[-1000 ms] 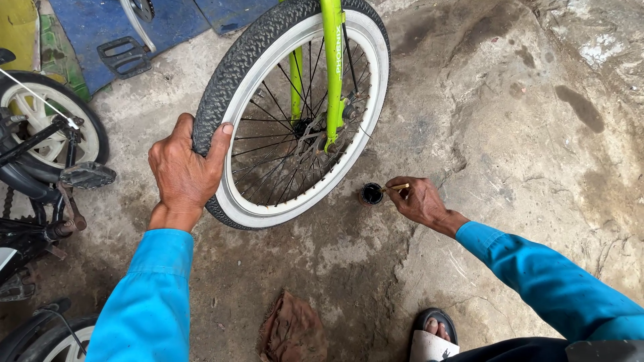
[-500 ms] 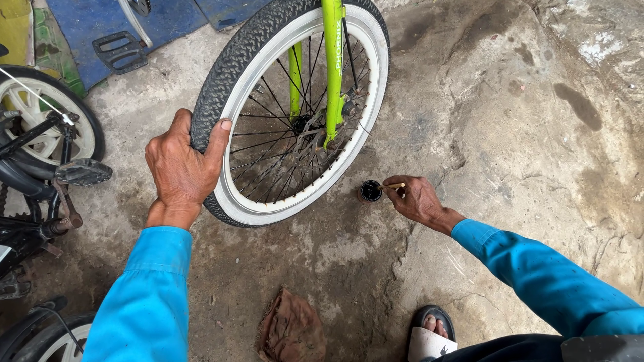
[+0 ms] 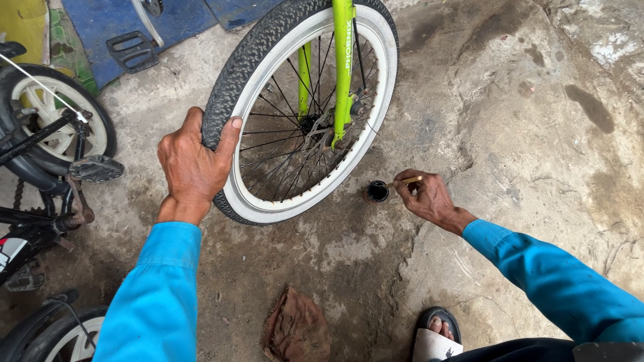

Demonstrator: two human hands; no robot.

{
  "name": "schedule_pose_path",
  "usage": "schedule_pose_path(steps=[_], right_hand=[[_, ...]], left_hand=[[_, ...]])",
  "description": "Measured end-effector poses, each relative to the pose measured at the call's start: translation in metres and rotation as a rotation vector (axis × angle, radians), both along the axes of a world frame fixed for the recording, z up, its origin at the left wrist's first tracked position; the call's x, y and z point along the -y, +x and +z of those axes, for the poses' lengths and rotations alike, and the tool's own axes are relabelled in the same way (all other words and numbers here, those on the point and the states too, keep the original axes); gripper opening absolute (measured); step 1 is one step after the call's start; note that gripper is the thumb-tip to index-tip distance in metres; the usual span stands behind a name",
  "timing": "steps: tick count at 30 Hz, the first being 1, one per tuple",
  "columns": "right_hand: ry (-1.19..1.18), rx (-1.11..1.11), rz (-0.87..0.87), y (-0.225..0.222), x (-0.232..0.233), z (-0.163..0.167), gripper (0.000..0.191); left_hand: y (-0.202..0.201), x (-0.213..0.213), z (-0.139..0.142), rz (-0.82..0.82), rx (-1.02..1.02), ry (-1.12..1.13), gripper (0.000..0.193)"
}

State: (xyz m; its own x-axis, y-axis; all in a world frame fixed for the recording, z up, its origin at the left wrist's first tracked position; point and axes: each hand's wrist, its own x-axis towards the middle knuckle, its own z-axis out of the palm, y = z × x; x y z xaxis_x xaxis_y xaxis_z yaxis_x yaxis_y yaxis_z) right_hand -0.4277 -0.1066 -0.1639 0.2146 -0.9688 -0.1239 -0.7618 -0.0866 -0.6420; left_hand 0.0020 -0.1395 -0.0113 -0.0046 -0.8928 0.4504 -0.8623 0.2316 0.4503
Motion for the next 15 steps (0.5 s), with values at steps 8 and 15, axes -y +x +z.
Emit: schedule_pose_path(steps=[8, 15], right_hand=[[-0.080, 0.436, -0.114, -0.004, -0.004, 0.009, 0.029], [0.020, 0.526, 0.059, 0.023, -0.031, 0.018, 0.019]], left_hand=[[-0.001, 0.000, 0.001, 0.014, 0.013, -0.007, 0.050], [-0.004, 0.000, 0.004, 0.042, 0.016, -0.001, 0.050]])
